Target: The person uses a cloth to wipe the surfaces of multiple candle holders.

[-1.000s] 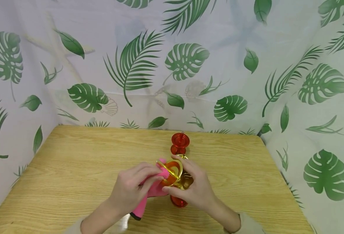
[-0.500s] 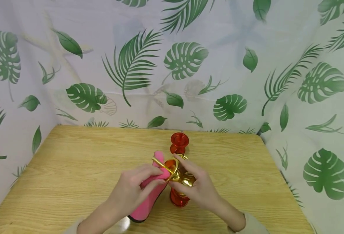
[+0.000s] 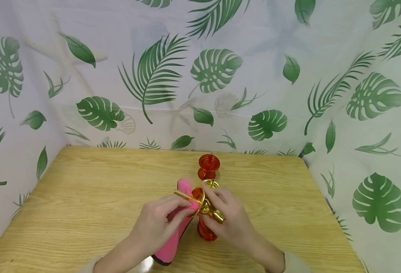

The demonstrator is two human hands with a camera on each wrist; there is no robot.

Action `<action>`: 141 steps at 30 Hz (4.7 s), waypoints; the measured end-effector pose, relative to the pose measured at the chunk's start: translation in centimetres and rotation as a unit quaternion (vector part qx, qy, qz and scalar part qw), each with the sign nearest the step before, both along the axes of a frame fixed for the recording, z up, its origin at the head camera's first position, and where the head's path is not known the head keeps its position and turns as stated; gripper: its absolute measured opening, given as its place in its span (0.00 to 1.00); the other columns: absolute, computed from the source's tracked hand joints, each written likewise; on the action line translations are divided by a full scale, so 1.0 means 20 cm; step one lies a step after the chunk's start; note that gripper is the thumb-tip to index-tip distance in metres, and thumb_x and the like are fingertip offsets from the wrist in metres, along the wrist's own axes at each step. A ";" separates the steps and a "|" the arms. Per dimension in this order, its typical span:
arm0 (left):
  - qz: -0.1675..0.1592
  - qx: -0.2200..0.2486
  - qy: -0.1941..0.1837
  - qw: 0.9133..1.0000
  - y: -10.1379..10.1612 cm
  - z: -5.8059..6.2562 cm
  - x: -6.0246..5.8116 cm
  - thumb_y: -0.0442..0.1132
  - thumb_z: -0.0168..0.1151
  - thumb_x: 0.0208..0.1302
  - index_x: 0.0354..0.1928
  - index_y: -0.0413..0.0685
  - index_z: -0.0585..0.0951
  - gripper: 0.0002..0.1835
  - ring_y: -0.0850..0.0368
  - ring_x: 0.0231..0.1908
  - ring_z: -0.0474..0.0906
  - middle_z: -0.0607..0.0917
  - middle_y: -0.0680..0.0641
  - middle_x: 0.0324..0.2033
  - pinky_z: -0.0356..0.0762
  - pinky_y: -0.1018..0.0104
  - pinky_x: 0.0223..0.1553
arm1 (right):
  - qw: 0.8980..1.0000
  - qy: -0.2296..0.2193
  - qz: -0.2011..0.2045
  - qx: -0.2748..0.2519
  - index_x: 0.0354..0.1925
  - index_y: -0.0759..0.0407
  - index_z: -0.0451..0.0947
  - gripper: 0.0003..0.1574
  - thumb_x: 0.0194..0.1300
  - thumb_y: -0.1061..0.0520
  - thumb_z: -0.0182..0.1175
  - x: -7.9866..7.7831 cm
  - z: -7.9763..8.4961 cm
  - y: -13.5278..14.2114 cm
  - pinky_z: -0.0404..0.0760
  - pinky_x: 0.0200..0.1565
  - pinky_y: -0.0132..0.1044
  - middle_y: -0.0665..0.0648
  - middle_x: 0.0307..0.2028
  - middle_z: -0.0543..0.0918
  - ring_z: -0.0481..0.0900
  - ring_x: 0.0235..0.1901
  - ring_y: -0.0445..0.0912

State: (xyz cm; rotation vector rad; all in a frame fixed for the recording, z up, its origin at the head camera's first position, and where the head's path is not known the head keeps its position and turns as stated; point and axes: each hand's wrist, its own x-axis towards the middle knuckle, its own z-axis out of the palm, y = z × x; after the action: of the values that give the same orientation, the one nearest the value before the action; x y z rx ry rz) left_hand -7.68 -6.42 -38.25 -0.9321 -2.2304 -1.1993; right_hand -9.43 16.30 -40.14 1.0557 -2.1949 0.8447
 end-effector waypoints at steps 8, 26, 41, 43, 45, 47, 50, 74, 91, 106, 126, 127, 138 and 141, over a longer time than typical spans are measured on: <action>0.042 0.017 0.025 0.999 0.04 0.04 0.02 0.31 0.77 0.60 0.41 0.47 0.89 0.09 0.66 0.34 0.89 0.93 0.53 0.35 0.84 0.81 0.36 | 0.998 0.062 -0.020 -0.001 0.68 0.69 0.76 0.30 0.74 0.54 0.61 -0.01 0.00 -0.01 0.83 0.38 0.32 0.60 0.44 0.84 0.79 0.41 0.47; -0.073 -0.014 0.094 0.993 -0.07 -0.06 -0.05 0.21 0.78 0.50 0.52 0.45 0.88 0.25 0.49 0.52 0.90 0.92 0.47 0.48 0.84 0.71 0.62 | 0.967 -0.219 0.054 -0.120 0.68 0.66 0.76 0.42 0.55 0.71 0.76 0.00 0.06 0.05 0.90 0.44 0.31 0.63 0.47 0.88 0.84 0.44 0.37; -0.033 -0.026 0.065 0.997 -0.02 0.01 0.00 0.25 0.76 0.56 0.46 0.46 0.88 0.16 0.61 0.41 0.91 0.92 0.50 0.41 0.88 0.77 0.44 | 0.997 0.067 -0.010 0.020 0.66 0.70 0.78 0.32 0.66 0.61 0.67 -0.01 0.00 0.00 0.81 0.36 0.30 0.57 0.43 0.86 0.77 0.36 0.45; -0.028 -0.014 0.056 0.998 -0.01 0.02 0.01 0.25 0.76 0.57 0.47 0.46 0.88 0.17 0.61 0.42 0.91 0.92 0.51 0.41 0.88 0.76 0.45 | 0.996 0.088 -0.012 0.018 0.66 0.71 0.78 0.29 0.72 0.56 0.60 -0.01 -0.01 -0.01 0.79 0.35 0.32 0.57 0.42 0.86 0.77 0.35 0.45; -0.026 -0.007 0.062 0.998 -0.01 0.02 0.01 0.25 0.76 0.57 0.47 0.46 0.88 0.17 0.60 0.42 0.91 0.92 0.51 0.41 0.88 0.75 0.46 | 0.997 0.080 -0.007 0.007 0.66 0.70 0.78 0.30 0.74 0.54 0.59 -0.01 -0.01 -0.01 0.80 0.36 0.31 0.57 0.42 0.86 0.77 0.36 0.45; -0.026 -0.008 0.083 0.996 -0.02 0.02 0.01 0.26 0.76 0.58 0.47 0.46 0.88 0.15 0.60 0.40 0.91 0.92 0.50 0.40 0.88 0.77 0.44 | 0.999 0.050 0.003 -0.010 0.67 0.69 0.77 0.31 0.70 0.57 0.65 -0.01 -0.01 -0.01 0.80 0.37 0.29 0.57 0.43 0.86 0.77 0.37 0.45; -0.024 -0.023 0.143 0.989 -0.02 -0.01 -0.01 0.33 0.68 0.71 0.45 0.44 0.88 0.05 0.60 0.37 0.91 0.91 0.49 0.39 0.88 0.77 0.42 | 0.998 -0.036 0.019 -0.045 0.69 0.66 0.76 0.39 0.60 0.65 0.74 0.01 0.00 -0.01 0.84 0.40 0.25 0.59 0.45 0.88 0.81 0.40 0.45; 0.005 0.036 0.185 0.982 -0.10 0.01 -0.06 0.41 0.58 0.80 0.43 0.40 0.89 0.14 0.57 0.30 0.89 0.90 0.45 0.34 0.87 0.76 0.34 | 0.995 -0.094 -0.002 -0.026 0.69 0.63 0.77 0.48 0.47 0.69 0.78 0.03 0.07 0.08 0.84 0.38 0.22 0.58 0.46 0.89 0.83 0.38 0.42; -0.024 0.026 0.162 0.986 -0.03 -0.03 -0.05 0.33 0.68 0.72 0.45 0.42 0.88 0.04 0.57 0.35 0.91 0.91 0.47 0.37 0.88 0.76 0.40 | 1.000 -0.011 -0.004 -0.008 0.67 0.65 0.78 0.44 0.50 0.65 0.79 0.01 0.05 0.01 0.85 0.35 0.25 0.57 0.41 0.88 0.83 0.34 0.43; -0.048 -0.025 0.198 0.979 -0.06 -0.07 -0.08 0.36 0.63 0.76 0.44 0.44 0.88 0.07 0.57 0.41 0.91 0.91 0.49 0.40 0.89 0.72 0.48 | 0.981 -0.174 0.037 -0.077 0.68 0.64 0.78 0.44 0.52 0.69 0.78 0.02 0.05 0.02 0.89 0.41 0.30 0.60 0.46 0.90 0.85 0.40 0.41; -0.022 -0.028 0.209 0.977 -0.04 -0.06 -0.07 0.42 0.52 0.82 0.43 0.42 0.87 0.17 0.60 0.35 0.91 0.90 0.48 0.36 0.88 0.76 0.41 | 1.000 -0.009 -0.011 -0.001 0.68 0.63 0.78 0.49 0.45 0.65 0.81 0.02 0.04 0.00 0.85 0.36 0.24 0.57 0.43 0.88 0.83 0.36 0.43; -0.021 -0.026 0.207 0.978 -0.05 -0.06 -0.07 0.42 0.52 0.82 0.43 0.42 0.87 0.17 0.60 0.35 0.91 0.90 0.48 0.36 0.88 0.76 0.40 | 1.000 -0.007 -0.014 0.001 0.68 0.63 0.78 0.50 0.44 0.65 0.81 0.02 0.04 0.01 0.85 0.36 0.24 0.57 0.43 0.88 0.83 0.36 0.43; 0.011 -0.009 0.196 0.981 -0.14 0.02 -0.09 0.44 0.57 0.80 0.44 0.42 0.88 0.15 0.60 0.29 0.89 0.90 0.49 0.33 0.86 0.77 0.33 | 0.998 -0.047 -0.016 -0.028 0.68 0.62 0.79 0.50 0.44 0.69 0.79 0.03 0.05 0.04 0.84 0.35 0.21 0.57 0.42 0.88 0.82 0.34 0.41; 0.015 -0.007 0.193 0.981 -0.14 0.03 -0.09 0.44 0.56 0.80 0.44 0.41 0.88 0.16 0.59 0.30 0.89 0.90 0.48 0.34 0.87 0.76 0.33 | 0.998 -0.052 -0.016 -0.030 0.68 0.61 0.78 0.50 0.44 0.69 0.79 0.03 0.05 0.05 0.82 0.34 0.21 0.56 0.41 0.87 0.81 0.33 0.40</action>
State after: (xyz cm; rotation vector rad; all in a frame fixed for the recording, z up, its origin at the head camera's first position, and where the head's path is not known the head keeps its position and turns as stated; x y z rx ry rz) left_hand -9.42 -9.30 -37.68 -1.0331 -1.9363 -0.9000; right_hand -8.84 17.23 -39.13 0.9650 -2.2513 0.9630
